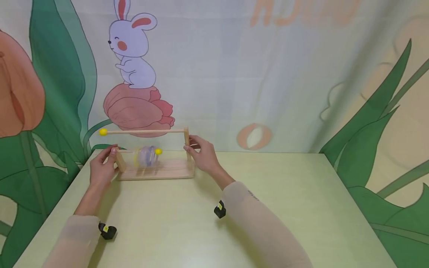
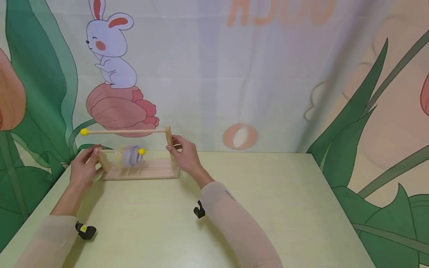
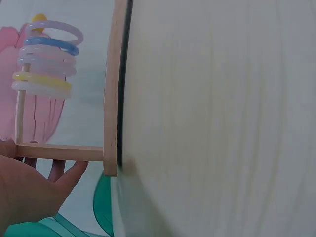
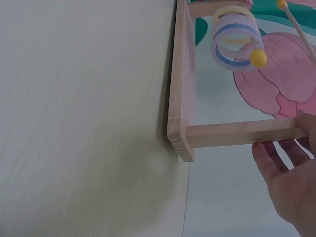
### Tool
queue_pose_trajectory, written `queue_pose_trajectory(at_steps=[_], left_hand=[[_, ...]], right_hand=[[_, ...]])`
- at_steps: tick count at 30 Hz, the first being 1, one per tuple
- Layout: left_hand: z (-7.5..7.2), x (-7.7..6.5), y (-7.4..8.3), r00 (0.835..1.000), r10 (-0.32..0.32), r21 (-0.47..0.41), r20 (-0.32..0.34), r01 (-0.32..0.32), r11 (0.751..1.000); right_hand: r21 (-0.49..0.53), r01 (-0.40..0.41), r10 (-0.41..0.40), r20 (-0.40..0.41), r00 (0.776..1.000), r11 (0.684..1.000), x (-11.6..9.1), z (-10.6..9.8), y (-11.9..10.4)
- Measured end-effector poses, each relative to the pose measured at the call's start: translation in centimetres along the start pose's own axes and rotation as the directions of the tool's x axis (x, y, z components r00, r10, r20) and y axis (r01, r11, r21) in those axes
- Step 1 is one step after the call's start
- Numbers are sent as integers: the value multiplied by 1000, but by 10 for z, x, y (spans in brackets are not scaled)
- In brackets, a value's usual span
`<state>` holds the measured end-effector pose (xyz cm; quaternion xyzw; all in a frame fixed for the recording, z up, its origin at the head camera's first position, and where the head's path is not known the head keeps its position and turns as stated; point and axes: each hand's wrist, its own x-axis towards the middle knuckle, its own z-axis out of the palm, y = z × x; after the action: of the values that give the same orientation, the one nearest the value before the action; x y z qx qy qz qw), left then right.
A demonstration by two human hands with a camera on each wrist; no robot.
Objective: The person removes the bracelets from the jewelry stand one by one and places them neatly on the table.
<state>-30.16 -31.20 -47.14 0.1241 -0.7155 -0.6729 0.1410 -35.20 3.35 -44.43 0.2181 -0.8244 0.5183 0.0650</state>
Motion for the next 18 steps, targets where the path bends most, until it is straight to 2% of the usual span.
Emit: queue_pose_trajectory(at_steps=[5,8,18], left_hand=[[27,-13,11,997,38,52,64,-42,998],[45,-20,15,993,50,53,111,-56,997],[104,-39,20,980,7,-60,200,5,998]], right_hand=[[18,5,-5,-21,1000,1000,-10,-34,12],[23,-4,5,-39,999,1000,-19,-55,16],[61,-34,38,-67,997,998,-53,-116,36]])
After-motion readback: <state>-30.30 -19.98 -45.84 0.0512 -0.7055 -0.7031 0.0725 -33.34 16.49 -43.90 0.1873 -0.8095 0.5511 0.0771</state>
